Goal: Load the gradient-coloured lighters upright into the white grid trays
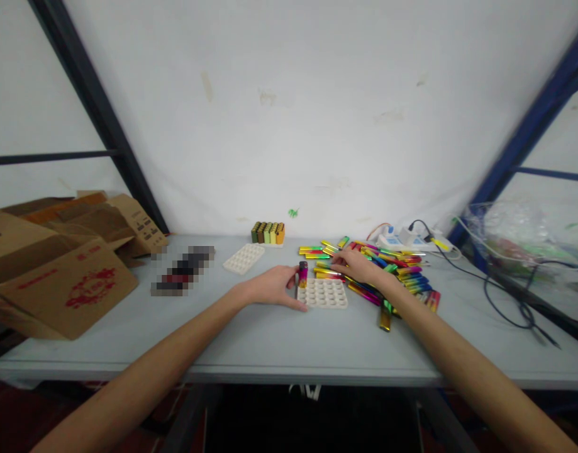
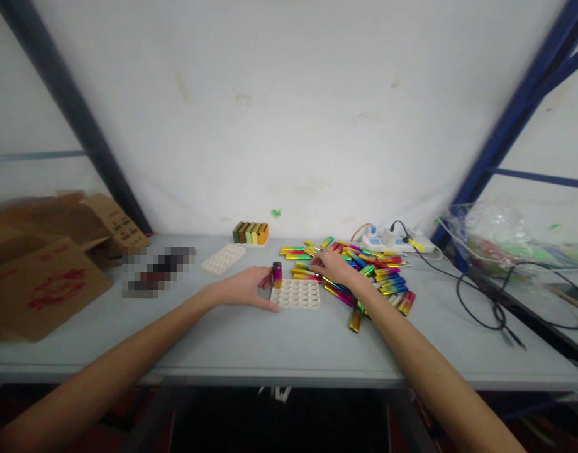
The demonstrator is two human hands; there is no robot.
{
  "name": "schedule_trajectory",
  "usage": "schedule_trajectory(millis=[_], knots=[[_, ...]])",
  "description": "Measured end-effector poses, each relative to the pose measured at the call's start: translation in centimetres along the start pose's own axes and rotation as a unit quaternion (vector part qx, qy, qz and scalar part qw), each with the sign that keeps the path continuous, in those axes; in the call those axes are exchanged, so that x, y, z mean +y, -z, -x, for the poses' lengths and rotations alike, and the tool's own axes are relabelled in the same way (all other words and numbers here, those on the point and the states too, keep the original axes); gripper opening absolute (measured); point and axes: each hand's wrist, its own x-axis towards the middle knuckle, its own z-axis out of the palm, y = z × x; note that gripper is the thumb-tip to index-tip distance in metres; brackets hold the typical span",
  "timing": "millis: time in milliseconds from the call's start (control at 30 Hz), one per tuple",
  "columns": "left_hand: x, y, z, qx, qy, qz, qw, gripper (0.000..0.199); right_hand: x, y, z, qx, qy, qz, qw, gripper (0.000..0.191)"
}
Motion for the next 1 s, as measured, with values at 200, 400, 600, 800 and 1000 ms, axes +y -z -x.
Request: schedule_trajectory(millis=[200, 400, 600, 800, 1000], knots=[[0.0, 0.1, 0.1, -0.004, -0.002, 0.005, 1.0, 0.069, 0.7, -1.0, 0.0, 0.062, 0.012, -0.002, 0.998, 0.013], [0.0, 0.0, 0.1, -0.001, -0.003, 0.008, 1.0, 0.068, -0.9, 0.0, 0.1, 0.137, -0.03, -0.187, 0.972, 0.024], [-0.2, -0.1, 0.0, -0.003, -0.007, 0.01, 1.0, 0.069, -3.0, 1.1, 0.6, 0.117, -0.038, -0.418, 0.9, 0.039], [0.0, 0.0, 0.1, 0.0, -0.009, 0.009, 1.0, 0.069, -5.0, 1.0, 0.8, 0.111, -0.068, -0.514, 0.848, 0.038], [0.0, 0.1, 0.1, 0.001, -0.017, 0.008, 1.0, 0.068, -6.6, 1.4, 1.3, 0.061, -0.055, -0.58, 0.811, 0.032]])
